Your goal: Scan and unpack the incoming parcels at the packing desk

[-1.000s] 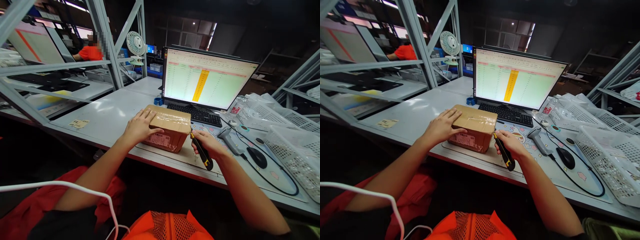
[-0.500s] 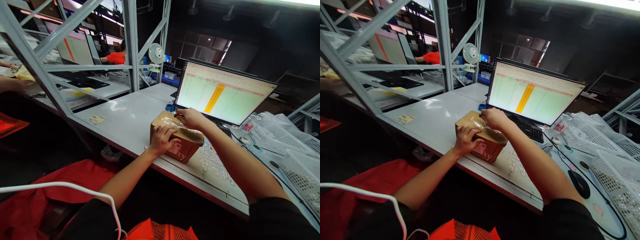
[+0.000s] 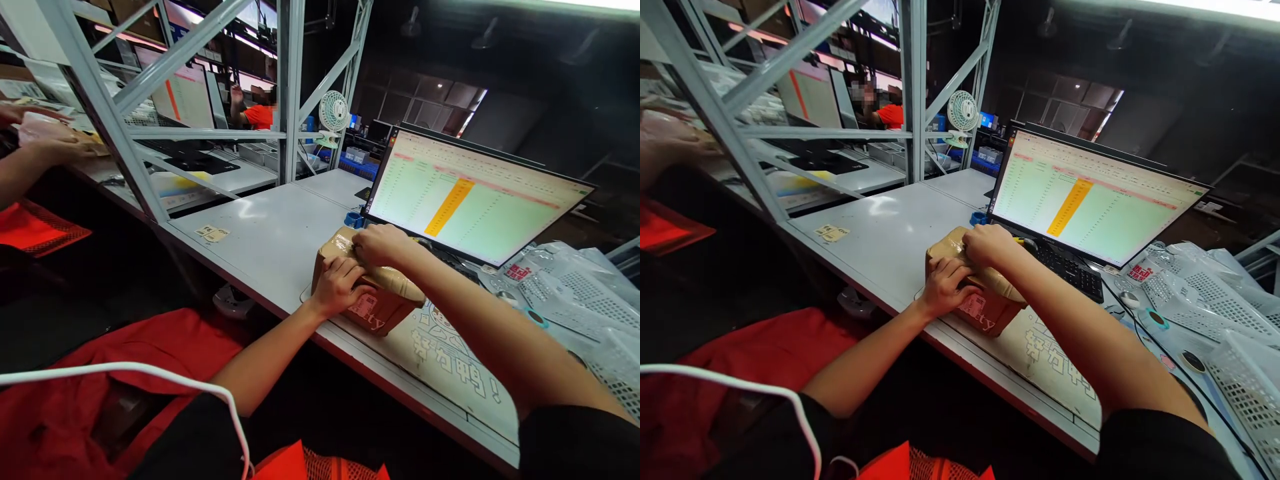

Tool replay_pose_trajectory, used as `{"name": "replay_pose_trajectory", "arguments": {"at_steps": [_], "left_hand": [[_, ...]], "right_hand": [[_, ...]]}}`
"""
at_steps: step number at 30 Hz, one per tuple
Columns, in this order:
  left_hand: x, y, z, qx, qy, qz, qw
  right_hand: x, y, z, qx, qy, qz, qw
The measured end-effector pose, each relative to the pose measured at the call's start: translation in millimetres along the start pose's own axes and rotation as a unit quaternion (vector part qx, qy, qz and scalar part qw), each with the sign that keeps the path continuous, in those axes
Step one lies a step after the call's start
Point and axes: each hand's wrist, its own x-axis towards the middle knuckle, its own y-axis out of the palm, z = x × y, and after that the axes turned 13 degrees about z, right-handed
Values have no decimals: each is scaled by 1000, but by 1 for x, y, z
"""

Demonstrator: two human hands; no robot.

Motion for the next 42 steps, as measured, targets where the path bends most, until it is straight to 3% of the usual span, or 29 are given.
{"name": "replay_pose_trajectory", "arguments": {"at_steps": [3,6,9,11,14,17,20,23,26,28,31,33,35,40,42], "left_hand": [[0,-1,-1,-8,0,6,1000],[0,-3,-2,-13,6,-13,1000],[2,-15,-4,-16,14,-23,999],[8,-28,-6,-19,28,1,999],[21,-47,-11,-20,57,67,996],[32,-51,-17,3,73,101,992],[35,-41,-20,40,73,101,991],[33,-30,-16,67,93,82,990],[34,-25,-9,76,128,69,986],[35,-25,-6,76,140,69,985],[37,-27,-4,78,141,80,984],[38,-29,-5,81,139,85,983],[37,-30,-7,79,142,85,983],[27,-39,-17,63,141,89,984],[26,-48,-21,50,136,120,982]], "right_hand": [[-38,9,-19,20,38,49,998],[-92,31,-56,42,101,83,991],[-145,72,-96,26,179,126,975],[-171,110,-111,37,228,143,962],[-189,177,-108,102,279,133,945],[-191,238,-89,161,307,106,932],[-186,268,-76,175,315,81,929],[-177,248,-80,206,293,2,933],[-149,187,-86,269,187,-182,927],[-120,141,-82,289,105,-240,921],[-79,87,-65,229,73,-153,959],[-64,66,-55,163,74,-77,981],[-59,55,-54,129,75,-45,988],[-38,52,-92,179,188,-101,960],[-22,60,-108,249,223,-69,940]]}}
